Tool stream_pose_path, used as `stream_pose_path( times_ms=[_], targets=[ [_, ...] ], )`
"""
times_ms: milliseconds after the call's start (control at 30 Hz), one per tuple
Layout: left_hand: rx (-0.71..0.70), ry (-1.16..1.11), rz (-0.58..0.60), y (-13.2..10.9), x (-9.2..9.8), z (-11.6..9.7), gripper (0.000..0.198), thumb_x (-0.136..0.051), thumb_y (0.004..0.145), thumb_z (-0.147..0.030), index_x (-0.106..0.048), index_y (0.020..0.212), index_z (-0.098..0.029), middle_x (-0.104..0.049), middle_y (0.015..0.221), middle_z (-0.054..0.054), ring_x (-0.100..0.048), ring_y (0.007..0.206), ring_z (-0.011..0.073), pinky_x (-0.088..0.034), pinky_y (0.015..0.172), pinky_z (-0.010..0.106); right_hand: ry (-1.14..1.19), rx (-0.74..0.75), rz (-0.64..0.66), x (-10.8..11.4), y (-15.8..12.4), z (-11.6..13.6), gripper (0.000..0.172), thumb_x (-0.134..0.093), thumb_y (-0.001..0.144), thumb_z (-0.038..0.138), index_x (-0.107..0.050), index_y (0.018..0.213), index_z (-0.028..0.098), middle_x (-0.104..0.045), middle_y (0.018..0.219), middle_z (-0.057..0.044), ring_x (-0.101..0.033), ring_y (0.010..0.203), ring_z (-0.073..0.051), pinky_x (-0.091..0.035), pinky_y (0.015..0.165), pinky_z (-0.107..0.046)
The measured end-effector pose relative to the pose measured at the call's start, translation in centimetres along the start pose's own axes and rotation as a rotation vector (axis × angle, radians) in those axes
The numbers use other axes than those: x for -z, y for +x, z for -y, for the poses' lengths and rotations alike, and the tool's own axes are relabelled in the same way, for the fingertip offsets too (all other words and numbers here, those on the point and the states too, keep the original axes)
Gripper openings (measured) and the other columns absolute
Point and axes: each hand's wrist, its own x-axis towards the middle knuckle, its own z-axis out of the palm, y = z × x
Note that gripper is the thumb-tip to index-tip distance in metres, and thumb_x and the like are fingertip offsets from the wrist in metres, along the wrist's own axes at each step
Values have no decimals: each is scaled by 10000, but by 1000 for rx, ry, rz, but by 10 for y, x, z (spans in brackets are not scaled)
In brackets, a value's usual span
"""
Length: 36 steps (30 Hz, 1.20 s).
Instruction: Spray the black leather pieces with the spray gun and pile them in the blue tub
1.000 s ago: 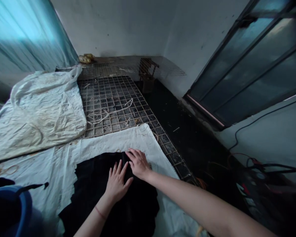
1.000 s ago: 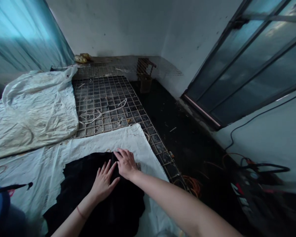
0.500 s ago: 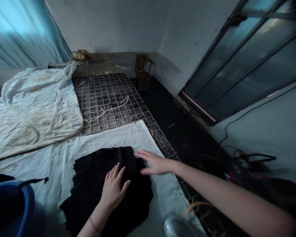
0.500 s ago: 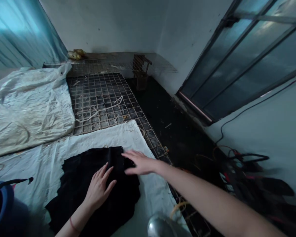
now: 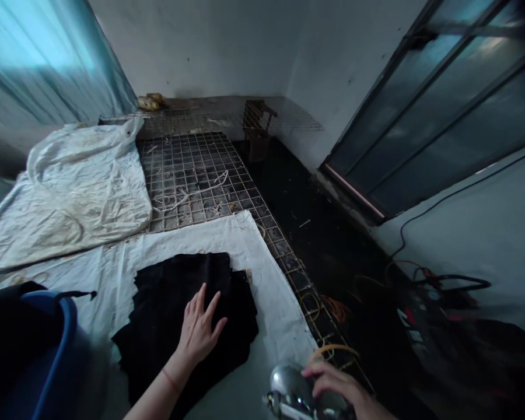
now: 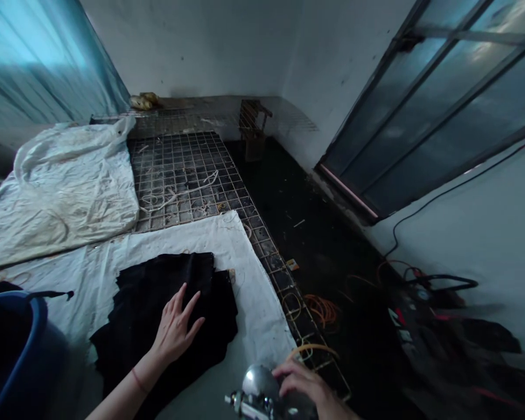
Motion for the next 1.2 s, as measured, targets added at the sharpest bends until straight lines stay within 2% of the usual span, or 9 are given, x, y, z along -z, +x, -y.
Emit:
stream_pose_path(
  times_ms=[67, 167, 333, 467, 533, 633, 867, 967, 1200],
  targets=[
    [5, 4, 8, -4, -4, -3, 595, -522, 864, -432, -375, 1424, -298, -86, 1590, 120, -292, 1381, 354, -351, 1062, 523, -3, 21, 77, 8, 8, 12, 304, -576, 807, 467, -728, 832, 205, -550, 1327, -123, -486, 1261, -284, -377, 1050, -421],
    [22, 10, 23, -7, -9, -5, 609, -520, 863, -444, -361, 1431, -294, -85, 1589, 125, -228, 1409, 361, -318, 1088, 532, -41, 111, 205, 15, 19, 22, 351, -535, 841, 470, -735, 836, 181, -404, 1467, -124, -268, 1402, -307, -208, 1140, -474],
    [97, 5, 82, -6, -9, -9, 639, -518, 858, -462, -310, 1446, -327, -132, 1583, 118, -176, 1425, 370, -284, 1097, 558, 12, 182, 421, 12, 36, 28, 377, -541, 821, 502, -726, 1031, 249, -556, 1320, -110, -279, 1395, -326, -162, 1144, -531],
    [160, -6, 99, -4, -5, -15, 644, -555, 834, -456, -331, 1430, -363, -118, 1587, 103, -109, 1430, 403, -233, 1095, 609, 103, 107, 401, 19, 35, 28, 472, -608, 753, 478, -667, 1149, 229, -650, 1060, -104, -492, 1217, -328, -312, 1067, -500],
    [177, -10, 101, -4, -4, -16, 638, -569, 824, -452, -350, 1419, -377, -99, 1589, 103, -90, 1428, 418, -208, 1094, 624, 163, -19, 390, 27, 36, 27, 408, -593, 759, 465, -683, 1066, 212, -648, 888, -63, -591, 989, -266, -424, 944, -421],
    [179, -23, 93, -4, -4, -17, 642, -598, 804, -441, -373, 1404, -395, -65, 1593, 98, -74, 1426, 432, -197, 1094, 624, 211, -123, 348, 40, 48, 33, 290, -588, 741, 459, -665, 837, 196, -581, 737, -14, -542, 756, -189, -448, 772, -338],
    [258, -14, -36, -9, -7, -32, 628, -639, 777, -376, -441, 1373, -371, -128, 1588, 74, -117, 1424, 410, -235, 1090, 586, 139, -25, 221, 55, 101, 92, 286, -595, 773, 455, -567, 768, 171, -504, 744, -4, -455, 741, -156, -384, 724, -288],
    [345, -16, -35, -13, -9, -39, 592, -586, 814, -345, -426, 1384, -372, -175, 1576, 84, -220, 1392, 391, -280, 1056, 573, 62, -1, 246, 48, 123, 113, 334, -622, 772, 490, -597, 864, 170, -537, 772, -8, -460, 727, -149, -387, 707, -279],
    [343, -77, -6, -11, -10, -35, 624, -611, 775, -468, -448, 1369, -371, -150, 1577, 99, -142, 1404, 423, -233, 1051, 588, 143, -14, 383, 49, 152, 123, 349, -626, 763, 447, -673, 931, 144, -631, 909, -57, -535, 851, -188, -416, 767, -309]
  ],
)
